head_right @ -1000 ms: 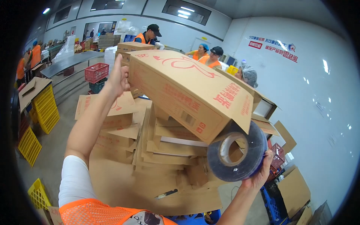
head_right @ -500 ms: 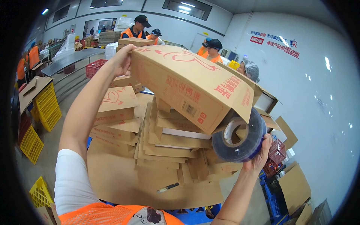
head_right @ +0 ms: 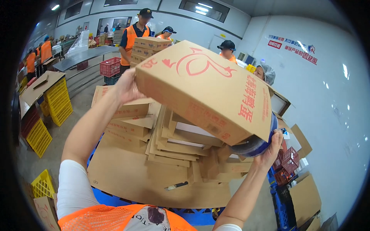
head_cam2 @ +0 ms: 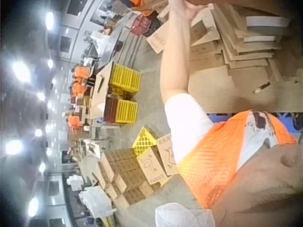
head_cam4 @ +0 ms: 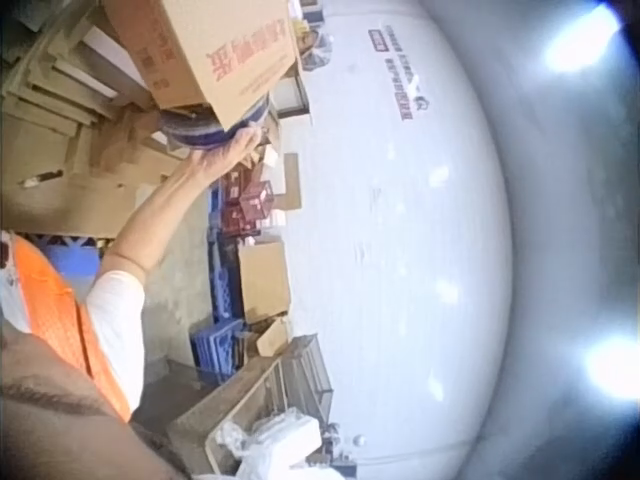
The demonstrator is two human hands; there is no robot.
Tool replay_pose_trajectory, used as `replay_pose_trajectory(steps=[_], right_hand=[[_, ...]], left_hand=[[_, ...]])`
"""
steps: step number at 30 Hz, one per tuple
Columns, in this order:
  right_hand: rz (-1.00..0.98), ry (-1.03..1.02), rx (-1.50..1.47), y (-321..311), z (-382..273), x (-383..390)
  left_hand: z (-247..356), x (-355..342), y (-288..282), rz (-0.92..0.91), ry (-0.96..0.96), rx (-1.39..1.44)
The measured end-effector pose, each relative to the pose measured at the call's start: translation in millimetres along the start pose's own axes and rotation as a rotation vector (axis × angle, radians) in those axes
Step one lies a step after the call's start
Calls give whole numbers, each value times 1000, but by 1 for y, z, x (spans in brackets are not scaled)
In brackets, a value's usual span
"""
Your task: Manually applying tape to seal cardboard boxes and stacking them on a blue pallet.
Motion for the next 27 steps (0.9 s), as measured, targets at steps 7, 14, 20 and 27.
replay_pose_trajectory(steps=[7,14,20,27], right_hand=[[-77,-86,217,49,-53,23],[-470,20,250,155,-52,93],[-740,239,409,179,5,160],[-940,406,391,203,47,234]], left_hand=[[-106,105,-26,37,-78,143],[-259,195,-95,43,78,654],[-386,237,-100,79,-132,1001],[-505,258,-102,36,-609,955]])
Point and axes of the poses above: each hand's wrist, its own x-axis away from the middle knuckle, its own y-axis out of the palm, z = x × y, the point moved 7 cm from there along -x, towards the middle knuckle, and after that the axes turned 11 degrees about -y, right-handed, at the moved point
